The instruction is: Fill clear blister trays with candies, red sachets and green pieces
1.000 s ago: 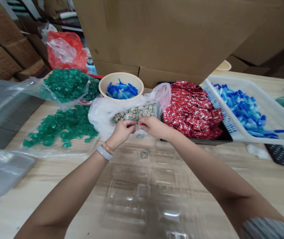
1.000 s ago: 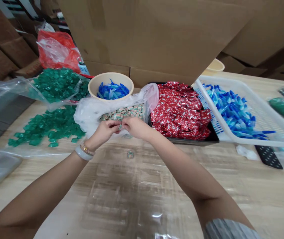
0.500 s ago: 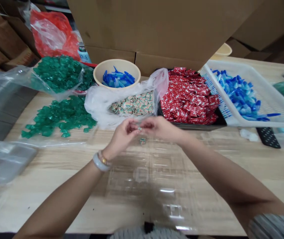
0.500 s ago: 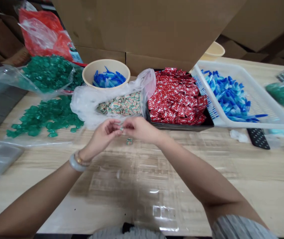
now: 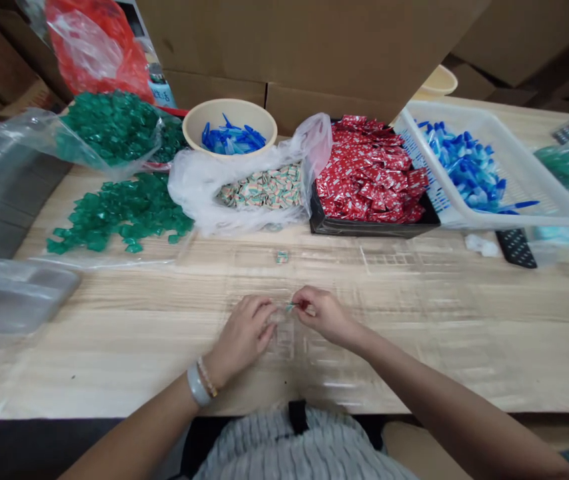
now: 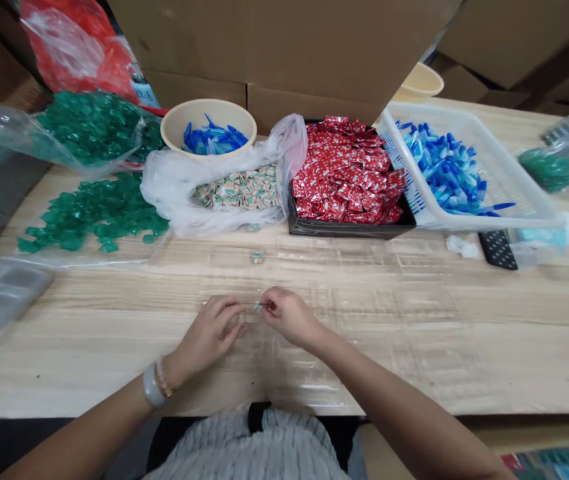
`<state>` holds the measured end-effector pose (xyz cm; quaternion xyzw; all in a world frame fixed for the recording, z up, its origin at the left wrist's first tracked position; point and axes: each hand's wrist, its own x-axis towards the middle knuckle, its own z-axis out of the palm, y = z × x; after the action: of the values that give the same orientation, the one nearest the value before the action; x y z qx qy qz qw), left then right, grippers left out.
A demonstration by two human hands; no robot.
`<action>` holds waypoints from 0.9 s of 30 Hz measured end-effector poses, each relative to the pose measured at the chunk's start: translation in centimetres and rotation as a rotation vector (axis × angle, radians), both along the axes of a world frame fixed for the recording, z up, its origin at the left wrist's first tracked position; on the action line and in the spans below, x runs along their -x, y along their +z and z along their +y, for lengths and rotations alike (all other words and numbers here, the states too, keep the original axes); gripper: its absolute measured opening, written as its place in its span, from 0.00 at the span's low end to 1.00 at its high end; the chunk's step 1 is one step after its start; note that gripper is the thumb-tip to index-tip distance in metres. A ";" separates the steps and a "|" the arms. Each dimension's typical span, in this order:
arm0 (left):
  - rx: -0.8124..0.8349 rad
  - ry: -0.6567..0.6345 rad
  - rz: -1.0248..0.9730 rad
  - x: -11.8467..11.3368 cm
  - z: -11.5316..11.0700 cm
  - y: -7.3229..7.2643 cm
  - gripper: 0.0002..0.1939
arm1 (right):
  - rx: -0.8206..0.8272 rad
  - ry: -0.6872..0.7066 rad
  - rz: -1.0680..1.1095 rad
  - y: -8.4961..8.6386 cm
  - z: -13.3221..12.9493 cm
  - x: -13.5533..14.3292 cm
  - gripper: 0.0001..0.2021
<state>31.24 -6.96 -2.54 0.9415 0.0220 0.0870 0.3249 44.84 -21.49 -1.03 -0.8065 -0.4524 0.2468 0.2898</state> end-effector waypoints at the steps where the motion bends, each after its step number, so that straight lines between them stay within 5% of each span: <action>1: -0.047 -0.015 -0.003 0.4 -0.3 -0.3 0.16 | 0.012 0.024 -0.062 -0.2 0.0 0.6 0.03; 7: -0.149 -0.019 0.005 0.6 -0.5 -1.5 0.21 | 0.184 0.126 -0.420 -1.4 0.8 2.3 0.06; 27: -0.336 -0.176 0.056 1.1 -0.7 -1.3 0.23 | 0.235 0.174 -0.484 -0.7 1.4 1.7 0.06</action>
<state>30.11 -7.69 -3.89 0.9829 -0.0663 0.0346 0.1685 43.19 -20.06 -1.69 -0.8282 -0.5442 0.1218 0.0555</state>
